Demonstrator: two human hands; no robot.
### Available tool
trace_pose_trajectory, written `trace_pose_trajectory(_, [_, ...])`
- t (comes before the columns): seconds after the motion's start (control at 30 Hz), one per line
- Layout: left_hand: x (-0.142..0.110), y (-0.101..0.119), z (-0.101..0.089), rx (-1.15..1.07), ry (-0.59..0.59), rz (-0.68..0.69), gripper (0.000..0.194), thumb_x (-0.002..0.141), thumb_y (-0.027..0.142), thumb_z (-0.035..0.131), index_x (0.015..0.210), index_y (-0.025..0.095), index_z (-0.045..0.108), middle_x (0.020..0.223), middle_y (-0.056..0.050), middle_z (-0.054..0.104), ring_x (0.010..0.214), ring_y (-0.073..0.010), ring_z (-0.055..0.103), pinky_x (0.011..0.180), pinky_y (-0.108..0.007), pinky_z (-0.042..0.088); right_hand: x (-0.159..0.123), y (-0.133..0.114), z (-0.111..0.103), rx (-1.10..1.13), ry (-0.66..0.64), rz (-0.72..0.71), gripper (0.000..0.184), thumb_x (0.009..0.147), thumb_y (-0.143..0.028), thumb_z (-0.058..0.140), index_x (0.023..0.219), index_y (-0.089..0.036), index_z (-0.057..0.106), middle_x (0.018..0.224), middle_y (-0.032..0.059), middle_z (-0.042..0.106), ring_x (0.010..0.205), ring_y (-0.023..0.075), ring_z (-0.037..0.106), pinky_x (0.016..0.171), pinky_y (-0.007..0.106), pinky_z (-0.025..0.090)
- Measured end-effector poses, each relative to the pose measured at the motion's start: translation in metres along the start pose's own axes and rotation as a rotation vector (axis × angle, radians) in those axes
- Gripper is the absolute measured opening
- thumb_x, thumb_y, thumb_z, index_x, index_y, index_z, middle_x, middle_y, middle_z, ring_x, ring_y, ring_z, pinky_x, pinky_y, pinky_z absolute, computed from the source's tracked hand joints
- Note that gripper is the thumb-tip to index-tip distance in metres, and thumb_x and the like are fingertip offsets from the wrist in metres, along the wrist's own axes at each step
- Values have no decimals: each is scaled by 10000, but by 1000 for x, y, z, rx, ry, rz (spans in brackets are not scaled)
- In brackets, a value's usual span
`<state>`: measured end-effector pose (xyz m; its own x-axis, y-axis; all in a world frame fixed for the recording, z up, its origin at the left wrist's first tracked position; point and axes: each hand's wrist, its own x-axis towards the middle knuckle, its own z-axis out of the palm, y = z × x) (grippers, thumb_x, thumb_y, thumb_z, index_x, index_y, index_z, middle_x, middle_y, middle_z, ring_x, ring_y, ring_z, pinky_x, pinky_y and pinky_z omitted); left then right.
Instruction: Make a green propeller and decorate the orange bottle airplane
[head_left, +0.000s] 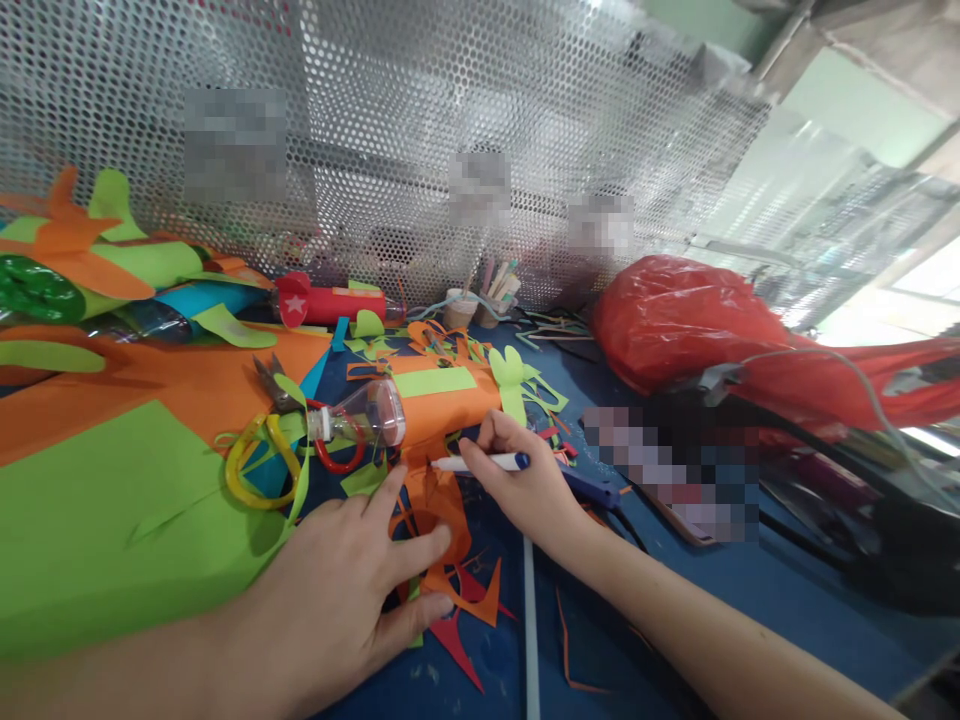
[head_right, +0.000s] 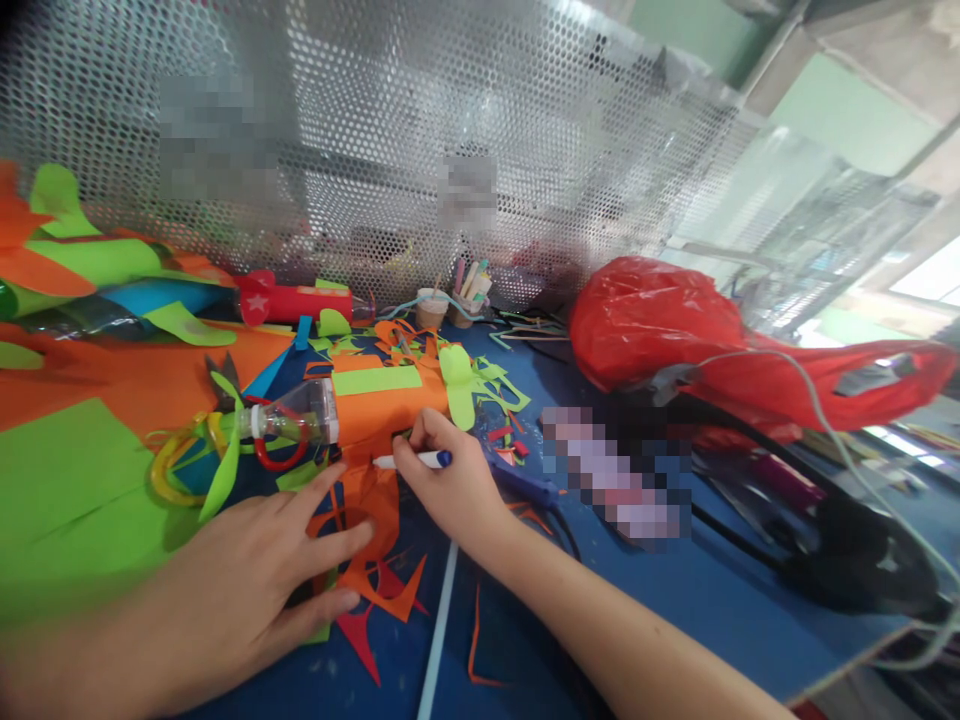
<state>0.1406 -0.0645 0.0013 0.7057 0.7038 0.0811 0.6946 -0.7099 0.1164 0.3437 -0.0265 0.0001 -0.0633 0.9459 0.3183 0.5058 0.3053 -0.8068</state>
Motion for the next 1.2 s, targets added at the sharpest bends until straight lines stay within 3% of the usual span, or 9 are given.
trace_pose_trajectory(1.2, [-2, 0, 2, 5, -1, -2, 509, 958, 563, 287, 1269, 330, 616, 1394, -231, 487, 1005, -373, 653, 773, -550, 536, 0, -1, 0, 24, 0, 0, 276, 829, -262, 554, 634, -224, 362, 560, -72, 361, 509, 98, 342, 501, 250, 280])
